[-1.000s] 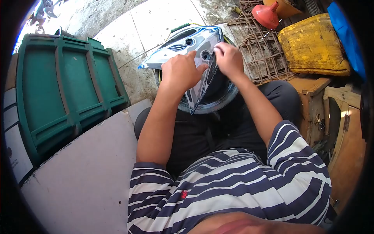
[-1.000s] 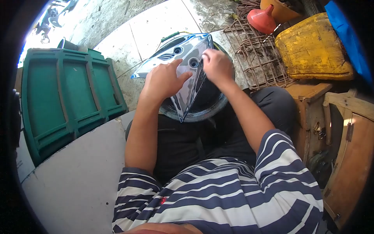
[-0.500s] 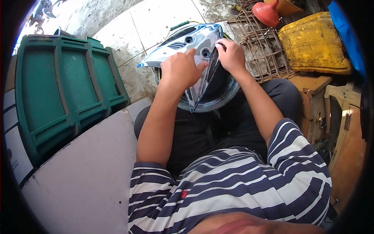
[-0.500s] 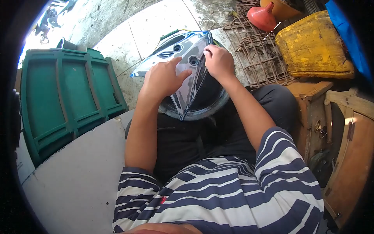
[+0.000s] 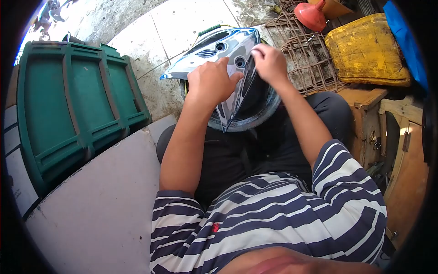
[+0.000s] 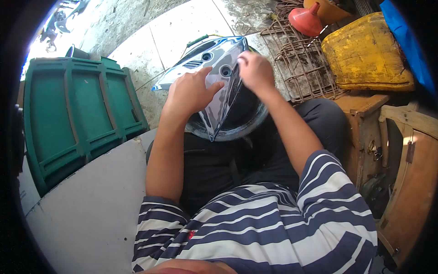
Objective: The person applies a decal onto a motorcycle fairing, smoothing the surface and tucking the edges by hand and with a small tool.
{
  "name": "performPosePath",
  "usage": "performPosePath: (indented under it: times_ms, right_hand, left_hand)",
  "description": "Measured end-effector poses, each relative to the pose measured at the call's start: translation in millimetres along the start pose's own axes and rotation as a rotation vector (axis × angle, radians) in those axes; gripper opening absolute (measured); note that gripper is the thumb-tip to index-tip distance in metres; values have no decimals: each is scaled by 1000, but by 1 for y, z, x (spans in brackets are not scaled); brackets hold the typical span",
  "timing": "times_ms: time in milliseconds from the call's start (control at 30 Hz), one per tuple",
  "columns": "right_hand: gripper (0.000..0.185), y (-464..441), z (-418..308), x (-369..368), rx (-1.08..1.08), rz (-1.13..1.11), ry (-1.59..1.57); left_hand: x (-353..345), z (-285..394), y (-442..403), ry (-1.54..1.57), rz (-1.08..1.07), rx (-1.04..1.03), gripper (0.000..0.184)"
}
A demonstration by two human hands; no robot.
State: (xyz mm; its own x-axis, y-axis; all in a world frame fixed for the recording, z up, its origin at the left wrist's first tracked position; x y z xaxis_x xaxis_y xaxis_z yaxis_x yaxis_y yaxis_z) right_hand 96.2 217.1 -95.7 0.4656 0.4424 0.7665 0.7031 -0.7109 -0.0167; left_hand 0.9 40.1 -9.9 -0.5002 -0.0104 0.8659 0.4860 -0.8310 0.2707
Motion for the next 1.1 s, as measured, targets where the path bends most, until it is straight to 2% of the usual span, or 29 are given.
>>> performPosePath:
  times_ms: [133, 167, 300, 367, 433, 567, 700, 833, 933, 1100]
  right_hand:
    - [14, 16, -8, -8, 180, 66, 2]
    - [15, 19, -14, -8, 185, 21, 53]
    - [14, -2, 4, 5, -1, 4, 15]
    - [13, 8, 3, -8, 153, 61, 10]
    - [13, 17, -11, -8, 205, 37, 26]
    - [14, 2, 1, 1, 61, 16, -3]
    - [15, 23, -18, -9, 214, -6, -15]
    - [15, 2, 3, -1, 37, 4, 5]
    - [15, 19, -11, -10, 221, 14, 2]
    - [16, 2, 1, 1, 7, -14, -2]
  left_hand:
    - [1, 3, -1, -4, -17, 1, 64]
    - [0, 2, -2, -14, -15, -4, 64]
    - [-6, 0, -2, -32, -25, 16, 60]
    - [-5, 0, -3, -53, -24, 25, 60]
    - [-4, 2, -4, -48, -9, 15, 61]
    - [-3, 0, 2, -15, 6, 6, 62]
    - [-2, 0, 0, -1, 33, -21, 62]
    - [-2, -1, 2, -5, 16, 0, 62]
    - [2, 1, -2, 2, -2, 2, 62]
    - [-1, 0, 0, 9, 5, 22, 63]
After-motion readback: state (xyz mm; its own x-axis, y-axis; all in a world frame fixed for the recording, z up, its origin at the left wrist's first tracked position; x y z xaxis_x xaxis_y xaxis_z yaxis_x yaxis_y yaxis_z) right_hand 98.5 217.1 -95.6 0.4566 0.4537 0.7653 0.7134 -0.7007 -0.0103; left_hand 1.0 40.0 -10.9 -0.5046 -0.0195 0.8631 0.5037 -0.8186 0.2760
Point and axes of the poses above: each hand's wrist, its own y-axis away from the middle knuckle, its own x-axis out of the back of the hand, z = x × y, the point moved 3 cm from there along -y, towards the middle knuckle, and after that the axes turned 9 degrees about -x, right-handed, at the moved point
